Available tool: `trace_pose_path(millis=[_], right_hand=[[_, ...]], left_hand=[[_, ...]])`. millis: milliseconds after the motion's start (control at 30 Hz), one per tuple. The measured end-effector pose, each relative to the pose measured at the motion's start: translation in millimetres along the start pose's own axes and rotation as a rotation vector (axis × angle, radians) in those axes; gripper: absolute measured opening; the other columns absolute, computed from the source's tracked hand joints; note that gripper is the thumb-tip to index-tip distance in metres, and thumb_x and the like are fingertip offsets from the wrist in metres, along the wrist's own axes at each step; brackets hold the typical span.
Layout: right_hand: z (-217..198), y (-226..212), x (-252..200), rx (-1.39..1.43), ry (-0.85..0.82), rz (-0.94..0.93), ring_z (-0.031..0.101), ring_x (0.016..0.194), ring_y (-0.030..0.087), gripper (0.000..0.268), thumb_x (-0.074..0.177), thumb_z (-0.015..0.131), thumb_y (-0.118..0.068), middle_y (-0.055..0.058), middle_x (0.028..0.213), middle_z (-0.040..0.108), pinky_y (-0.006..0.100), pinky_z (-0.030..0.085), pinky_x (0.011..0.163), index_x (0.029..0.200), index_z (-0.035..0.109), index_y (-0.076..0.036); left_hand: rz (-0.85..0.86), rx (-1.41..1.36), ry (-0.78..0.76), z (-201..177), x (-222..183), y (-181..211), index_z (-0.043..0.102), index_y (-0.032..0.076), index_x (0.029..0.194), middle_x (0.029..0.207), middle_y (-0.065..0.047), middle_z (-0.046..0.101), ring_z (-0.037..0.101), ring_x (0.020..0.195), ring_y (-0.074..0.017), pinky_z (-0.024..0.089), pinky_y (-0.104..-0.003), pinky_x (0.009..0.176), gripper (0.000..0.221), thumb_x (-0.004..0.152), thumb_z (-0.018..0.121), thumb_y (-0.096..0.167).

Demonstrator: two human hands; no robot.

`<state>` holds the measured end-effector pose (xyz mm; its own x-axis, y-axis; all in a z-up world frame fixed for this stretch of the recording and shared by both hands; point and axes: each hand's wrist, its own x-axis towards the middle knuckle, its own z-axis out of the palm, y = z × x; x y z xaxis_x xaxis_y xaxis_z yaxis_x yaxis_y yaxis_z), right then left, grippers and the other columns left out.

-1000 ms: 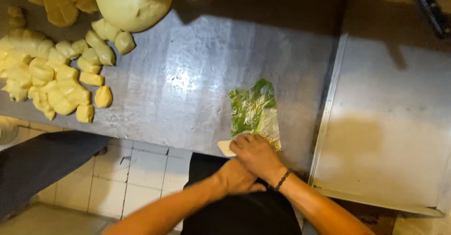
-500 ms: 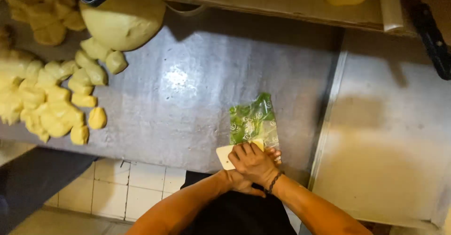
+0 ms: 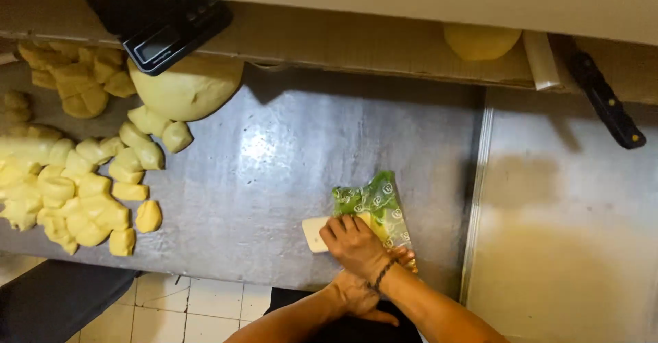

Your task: Portioning dough and applying a green filling using a piping bag at a bakery workstation.

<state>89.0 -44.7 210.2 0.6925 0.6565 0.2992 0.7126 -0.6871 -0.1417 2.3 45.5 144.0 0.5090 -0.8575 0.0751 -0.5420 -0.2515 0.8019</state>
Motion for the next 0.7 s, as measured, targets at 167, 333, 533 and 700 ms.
trace_pose_path(millis=[167, 333, 533, 700], right_hand=[[7.8, -3.8, 11.6, -0.037, 0.0, 0.048, 0.061, 0.082, 0.025, 0.01, 0.08, 0.062, -0.015, 0.007, 0.089, 0.062, 0.036, 0.051, 0.07, 0.089, 0.063, -0.01], [-6.9, -12.2, 1.1, 0.056, -0.109, 0.126, 0.062, 0.088, 0.028, 0.021, 0.079, 0.064, -0.015, 0.007, 0.096, 0.062, 0.039, 0.052, 0.072, 0.1, 0.064, -0.01], [-71.3, -25.2, -52.9, 0.208, -0.157, 0.151, 0.062, 0.089, 0.028, 0.029, 0.075, 0.066, -0.023, 0.006, 0.094, 0.062, 0.041, 0.051, 0.074, 0.102, 0.066, -0.011], [-64.3, -9.4, -84.0, 0.154, -0.218, 0.19, 0.062, 0.095, 0.026, 0.028, 0.074, 0.067, -0.021, 0.003, 0.097, 0.062, 0.041, 0.051, 0.081, 0.101, 0.065, -0.014]], left_hand=[[0.086, 0.258, 0.05, 0.5, 0.8, 2.1, 0.035, 0.007, 0.166, 0.176, -0.016, 0.029, 0.019, 0.167, -0.031, 0.013, -0.044, 0.139, 0.111, 0.085, 0.054, 0.08], [0.066, 0.379, 0.036, -6.7, 1.3, 10.8, 0.033, 0.019, 0.166, 0.175, -0.013, 0.027, 0.021, 0.164, -0.0322, 0.015, -0.046, 0.134, 0.101, 0.088, 0.052, 0.079], [0.053, 0.314, 0.065, -19.5, -3.5, 49.4, 0.037, 0.016, 0.166, 0.173, -0.014, 0.034, 0.03, 0.16, -0.0331, 0.022, -0.05, 0.131, 0.101, 0.087, 0.05, 0.077], [-0.27, 0.206, -0.539, 7.4, 5.6, 29.5, 0.058, 0.009, 0.146, 0.141, -0.02, 0.063, 0.057, 0.132, -0.0382, 0.043, -0.055, 0.114, 0.091, 0.094, 0.044, 0.081]])
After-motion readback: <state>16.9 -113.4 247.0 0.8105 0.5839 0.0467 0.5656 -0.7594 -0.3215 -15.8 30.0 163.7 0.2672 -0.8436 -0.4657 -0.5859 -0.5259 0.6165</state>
